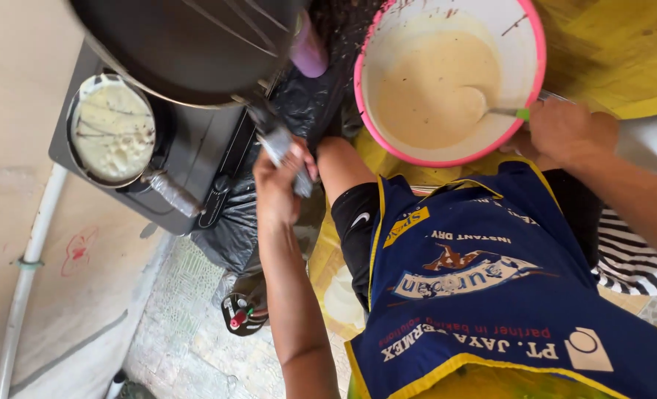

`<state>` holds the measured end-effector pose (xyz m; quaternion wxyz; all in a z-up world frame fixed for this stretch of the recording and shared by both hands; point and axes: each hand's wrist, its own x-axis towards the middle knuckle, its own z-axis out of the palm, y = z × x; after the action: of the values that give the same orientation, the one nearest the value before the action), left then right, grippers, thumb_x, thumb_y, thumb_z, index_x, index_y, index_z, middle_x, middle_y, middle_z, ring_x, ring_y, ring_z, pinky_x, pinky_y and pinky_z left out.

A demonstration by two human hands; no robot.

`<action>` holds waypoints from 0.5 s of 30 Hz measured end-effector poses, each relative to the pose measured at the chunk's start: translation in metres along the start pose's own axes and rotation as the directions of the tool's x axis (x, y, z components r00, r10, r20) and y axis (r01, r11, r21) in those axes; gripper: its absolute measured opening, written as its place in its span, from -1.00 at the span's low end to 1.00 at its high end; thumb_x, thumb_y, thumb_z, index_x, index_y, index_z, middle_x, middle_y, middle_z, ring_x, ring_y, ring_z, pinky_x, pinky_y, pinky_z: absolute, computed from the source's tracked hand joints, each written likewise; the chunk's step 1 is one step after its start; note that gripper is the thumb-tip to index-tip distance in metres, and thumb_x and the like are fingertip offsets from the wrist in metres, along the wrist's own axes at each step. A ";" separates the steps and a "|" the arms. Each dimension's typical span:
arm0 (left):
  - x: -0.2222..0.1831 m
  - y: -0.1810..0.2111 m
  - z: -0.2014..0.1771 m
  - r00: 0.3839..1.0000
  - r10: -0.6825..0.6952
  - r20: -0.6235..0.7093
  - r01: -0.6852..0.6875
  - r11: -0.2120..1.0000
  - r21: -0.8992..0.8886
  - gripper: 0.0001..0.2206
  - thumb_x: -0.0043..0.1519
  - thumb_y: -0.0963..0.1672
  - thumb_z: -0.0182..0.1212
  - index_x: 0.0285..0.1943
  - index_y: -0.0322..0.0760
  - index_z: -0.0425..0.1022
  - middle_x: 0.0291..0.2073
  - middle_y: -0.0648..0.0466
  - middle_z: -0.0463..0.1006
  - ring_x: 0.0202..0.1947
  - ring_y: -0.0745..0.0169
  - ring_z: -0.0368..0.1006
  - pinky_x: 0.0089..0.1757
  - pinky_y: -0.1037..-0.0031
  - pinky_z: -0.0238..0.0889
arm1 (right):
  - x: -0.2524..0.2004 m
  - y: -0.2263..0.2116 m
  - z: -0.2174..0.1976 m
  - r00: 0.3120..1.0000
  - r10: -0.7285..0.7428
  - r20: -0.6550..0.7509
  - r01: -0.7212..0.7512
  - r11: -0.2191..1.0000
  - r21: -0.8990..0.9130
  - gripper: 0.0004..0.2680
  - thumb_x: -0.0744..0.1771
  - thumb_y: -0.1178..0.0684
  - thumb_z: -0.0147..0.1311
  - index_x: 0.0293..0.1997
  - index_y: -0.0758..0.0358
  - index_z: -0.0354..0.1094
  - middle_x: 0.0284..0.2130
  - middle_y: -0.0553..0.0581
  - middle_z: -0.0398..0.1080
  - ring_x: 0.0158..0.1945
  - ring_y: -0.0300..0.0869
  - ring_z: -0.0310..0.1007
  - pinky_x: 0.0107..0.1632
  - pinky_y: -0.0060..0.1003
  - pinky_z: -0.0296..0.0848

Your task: Making crepes by pouring batter into pans and spreading it using a ladle across multiple cooking surfaces.

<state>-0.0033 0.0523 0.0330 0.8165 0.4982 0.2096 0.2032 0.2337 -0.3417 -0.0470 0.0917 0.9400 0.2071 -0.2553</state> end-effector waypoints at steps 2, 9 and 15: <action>-0.015 -0.013 0.004 0.989 -0.144 0.017 0.144 0.989 0.043 -0.74 0.21 -0.23 0.30 0.07 -0.48 0.52 -0.40 0.02 0.58 -0.52 0.31 0.43 -0.42 0.56 0.33 | 0.027 0.040 0.036 0.922 -0.204 -0.329 0.006 0.858 -0.514 -0.83 0.41 0.04 -0.10 -0.12 0.07 0.50 -0.23 0.04 0.54 -0.28 -0.18 0.59 -0.25 -0.32 0.57; -0.020 -0.072 0.045 0.941 -0.339 -0.017 0.299 0.804 0.514 -0.80 0.22 -0.14 0.35 -0.23 -0.48 0.58 -0.62 0.10 0.47 -0.71 0.40 0.28 -0.63 0.60 0.14 | 0.003 0.096 -0.005 0.937 -0.082 -0.340 -0.127 0.825 -0.551 -0.82 0.38 -0.03 -0.06 -0.09 -0.16 0.55 -0.22 -0.14 0.61 -0.23 -0.22 0.64 -0.31 -0.31 0.44; 0.012 -0.146 0.041 0.999 -0.026 0.033 -0.022 0.344 0.939 -0.54 0.18 0.12 0.28 -0.45 -0.37 0.53 -0.64 -0.13 0.54 -0.61 -0.15 0.41 -0.42 0.21 0.32 | -0.006 0.129 0.009 0.950 0.064 -0.305 -0.204 0.867 -0.454 -0.61 0.26 -0.24 0.06 0.26 -0.38 0.49 -0.27 -0.22 0.68 -0.28 -0.30 0.70 -0.19 -0.41 0.55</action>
<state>0.0470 -0.0327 -0.0832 0.3882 0.8800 0.2715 0.0348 0.2817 -0.4620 -0.0432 0.3091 0.9264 0.2083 -0.0535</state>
